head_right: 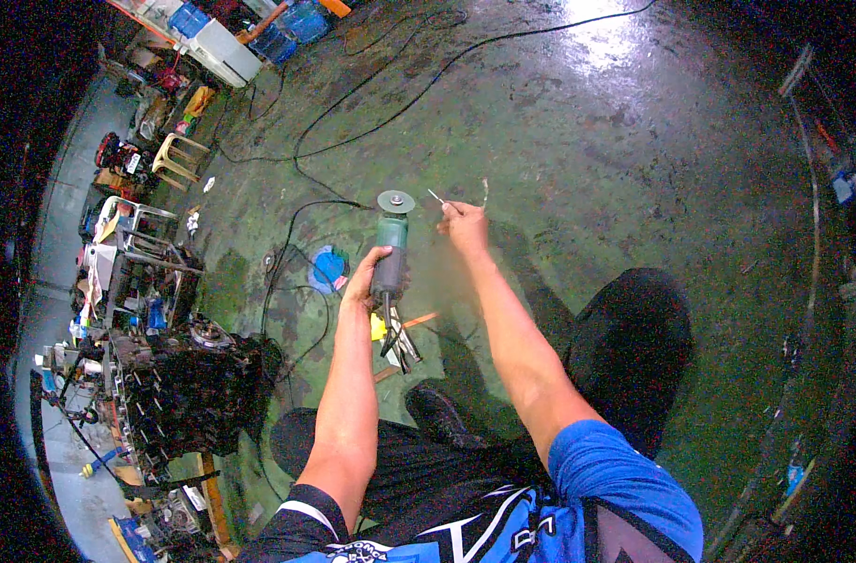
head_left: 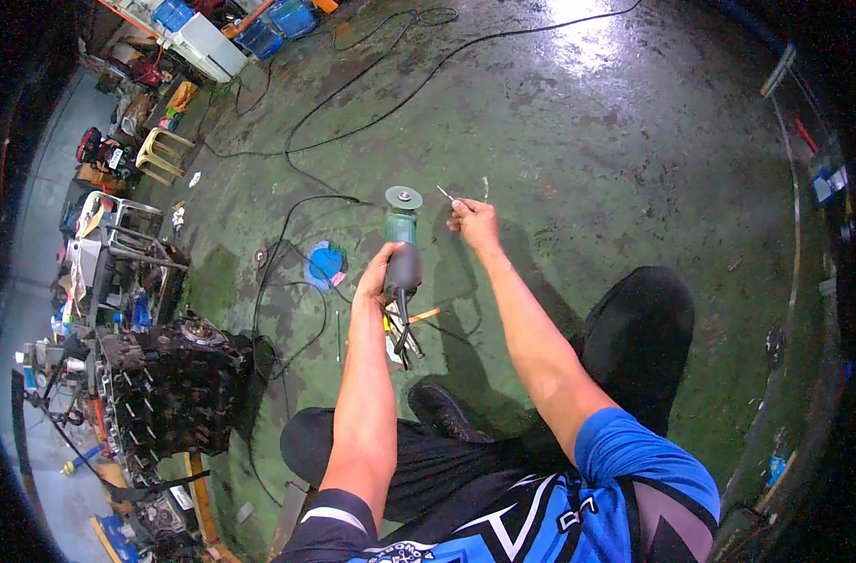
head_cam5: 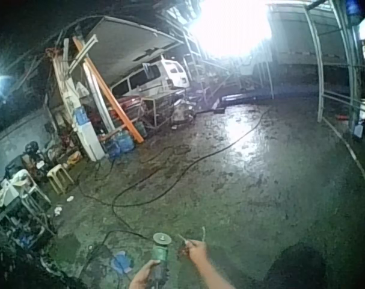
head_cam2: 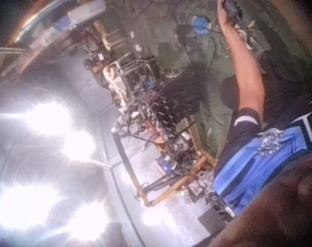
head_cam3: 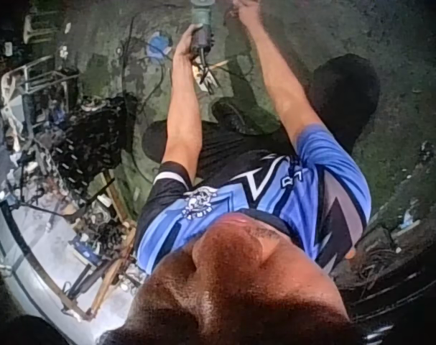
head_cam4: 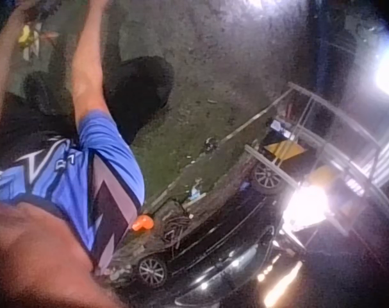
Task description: The person is using an angle grinder to sharpen a metal rod or screwdriver tip.
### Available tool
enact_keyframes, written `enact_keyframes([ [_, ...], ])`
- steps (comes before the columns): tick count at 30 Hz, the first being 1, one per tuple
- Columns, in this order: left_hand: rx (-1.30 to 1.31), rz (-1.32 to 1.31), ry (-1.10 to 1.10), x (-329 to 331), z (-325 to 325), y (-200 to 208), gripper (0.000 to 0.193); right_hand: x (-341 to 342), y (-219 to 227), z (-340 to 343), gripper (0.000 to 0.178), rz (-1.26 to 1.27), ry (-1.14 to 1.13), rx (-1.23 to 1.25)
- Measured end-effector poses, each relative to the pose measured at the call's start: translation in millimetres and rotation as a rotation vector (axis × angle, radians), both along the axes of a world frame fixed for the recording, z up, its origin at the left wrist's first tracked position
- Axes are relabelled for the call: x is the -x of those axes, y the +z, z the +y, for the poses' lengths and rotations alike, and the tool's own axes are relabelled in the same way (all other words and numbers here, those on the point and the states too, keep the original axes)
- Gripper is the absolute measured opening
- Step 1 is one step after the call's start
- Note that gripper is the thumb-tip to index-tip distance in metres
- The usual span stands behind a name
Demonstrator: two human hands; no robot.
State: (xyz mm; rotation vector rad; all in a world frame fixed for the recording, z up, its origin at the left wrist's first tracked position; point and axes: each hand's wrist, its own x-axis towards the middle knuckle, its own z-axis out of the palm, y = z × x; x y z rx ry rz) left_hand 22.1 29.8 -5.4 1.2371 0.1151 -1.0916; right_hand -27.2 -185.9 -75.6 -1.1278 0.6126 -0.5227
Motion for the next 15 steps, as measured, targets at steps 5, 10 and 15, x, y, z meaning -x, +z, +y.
enact_keyframes([
  [5,0.009,-0.010,0.073,-4.1,11.3,-4.5,0.049,-0.8,-11.9,-8.2,0.027,-0.058,-0.016,-0.196],
  [10,0.026,-0.040,0.055,-6.4,7.4,-6.8,0.047,1.9,-34.6,-23.9,0.023,-0.133,0.028,-0.316],
  [15,-0.004,-0.054,0.067,-9.7,19.2,-8.6,0.046,4.3,-34.1,-12.9,0.021,-0.075,0.108,-0.354],
])
